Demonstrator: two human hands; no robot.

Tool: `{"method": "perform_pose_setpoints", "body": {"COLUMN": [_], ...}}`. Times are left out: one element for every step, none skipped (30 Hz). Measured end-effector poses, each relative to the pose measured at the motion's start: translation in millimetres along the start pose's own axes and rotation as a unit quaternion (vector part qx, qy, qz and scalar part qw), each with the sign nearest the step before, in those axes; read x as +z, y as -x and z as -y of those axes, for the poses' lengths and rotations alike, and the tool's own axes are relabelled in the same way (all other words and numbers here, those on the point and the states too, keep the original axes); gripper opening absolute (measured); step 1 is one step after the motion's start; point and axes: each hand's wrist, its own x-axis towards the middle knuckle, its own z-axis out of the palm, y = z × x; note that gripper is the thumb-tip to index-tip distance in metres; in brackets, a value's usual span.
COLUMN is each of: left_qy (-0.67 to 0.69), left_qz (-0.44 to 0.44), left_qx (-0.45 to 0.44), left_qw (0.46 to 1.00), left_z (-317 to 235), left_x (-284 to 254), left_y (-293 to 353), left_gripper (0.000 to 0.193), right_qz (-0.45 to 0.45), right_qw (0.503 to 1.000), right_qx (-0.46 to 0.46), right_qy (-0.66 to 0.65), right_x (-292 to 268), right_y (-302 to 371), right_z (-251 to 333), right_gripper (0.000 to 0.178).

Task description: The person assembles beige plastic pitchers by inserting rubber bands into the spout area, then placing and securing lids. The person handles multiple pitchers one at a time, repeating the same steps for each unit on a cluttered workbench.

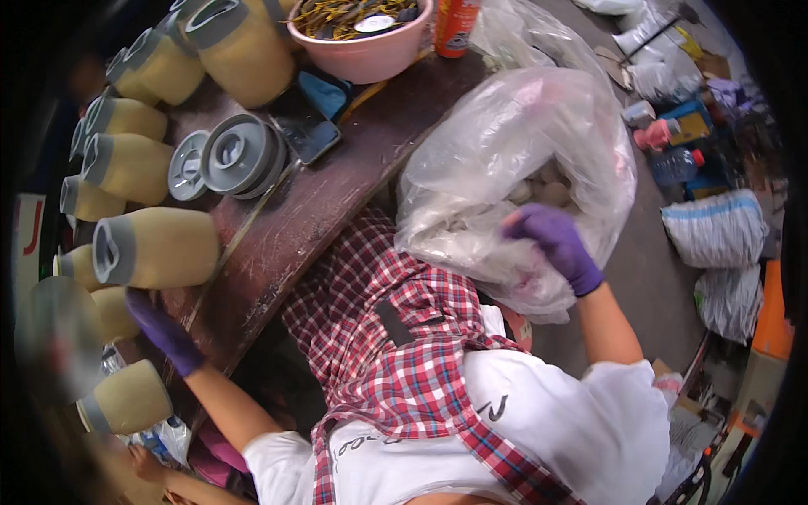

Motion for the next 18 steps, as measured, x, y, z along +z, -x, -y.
{"method": "perform_pose_setpoints", "body": {"left_qy": [0.038, -0.008, -0.062, -0.072, -0.042, -0.066, -0.098, -0.121, 0.056, 0.217, 0.168, 0.243, 0.306, 0.359, 0.362, 0.369, 0.329, 0.289], "left_qz": [-0.053, -0.110, -0.177, -0.221, -0.203, -0.154, -0.111, -0.066, 0.018, 0.052, 0.090, 0.078, 0.063, 0.049, 0.018, -0.008, -0.014, -0.017], "left_qx": [-0.064, 0.001, 0.068, 0.117, 0.142, 0.153, 0.163, 0.175, 0.057, -0.084, -0.020, -0.017, -0.018, -0.010, -0.005, 0.001, 0.023, 0.042], "left_qw": [0.996, 0.994, 0.980, 0.966, 0.968, 0.974, 0.976, 0.975, 0.997, 0.971, 0.981, 0.967, 0.950, 0.932, 0.932, 0.930, 0.944, 0.956], "left_z": [-1.0, 10.2, 15.4, -2.5, -7.3, -8.4, -6.4, -5.6, -11.7, -15.3, -16.2, -14.1, -8.4, -5.3, 2.0, 9.4, 6.4, 0.3], "left_x": [-13.3, -21.9, -33.4, -18.7, -16.7, -11.4, -11.6, -8.8, -0.2, 5.0, 9.8, 18.1, 21.0, 18.3, 12.5, 10.7, 7.4, 9.1], "left_y": [18.5, 38.8, 53.6, 63.7, 59.5, 53.8, 53.2, 49.6, 52.6, 58.5, 62.9, 67.7, 81.2, 98.5, 109.6, 118.0, 126.9, 135.1], "left_gripper": [0.048, 0.047, 0.047, 0.054, 0.060, 0.058, 0.057, 0.056, 0.053, 0.050, 0.052, 0.054, 0.055, 0.056, 0.056, 0.055, 0.055, 0.055], "right_qz": [-0.144, -0.240, -0.229, -0.209, -0.182, -0.159, -0.016, 0.010, -0.047, -0.065, -0.083, -0.126, -0.110, -0.092, -0.100, -0.112, -0.120, -0.147], "right_qw": [0.979, 0.969, 0.950, 0.904, 0.874, 0.814, 0.804, 0.776, 0.767, 0.802, 0.833, 0.830, 0.843, 0.863, 0.880, 0.892, 0.892, 0.885], "right_qx": [0.056, 0.036, -0.028, 0.018, 0.001, 0.063, 0.187, 0.200, 0.270, 0.259, 0.246, 0.151, 0.155, 0.153, 0.105, 0.062, -0.048, -0.102], "right_qy": [-0.130, 0.043, 0.211, 0.371, 0.450, 0.555, 0.564, 0.598, 0.581, 0.535, 0.488, 0.523, 0.502, 0.473, 0.453, 0.433, 0.433, 0.431], "right_x": [-8.2, -29.4, -47.7, -57.1, -62.7, -70.5, -75.4, -93.5, -102.5, -110.2, -117.7, -120.4, -109.8, -80.2, -58.4, -41.5, -36.3, -18.7], "right_y": [-4.9, -4.1, -11.2, -12.1, -13.8, -19.8, -30.9, -12.6, -1.0, -3.3, -5.8, -0.8, -13.8, -22.2, -27.7, -27.8, -23.1, -17.4], "right_z": [2.1, -45.4, -67.8, -81.0, -100.6, -132.2, -131.6, -168.9, -201.5, -211.5, -217.0, -223.8, -198.6, -157.3, -102.6, -56.9, -36.0, -6.2], "right_gripper": [0.026, 0.027, 0.027, 0.029, 0.032, 0.041, 0.047, 0.046, 0.042, 0.043, 0.045, 0.043, 0.042, 0.042, 0.040, 0.038, 0.035, 0.033]}}
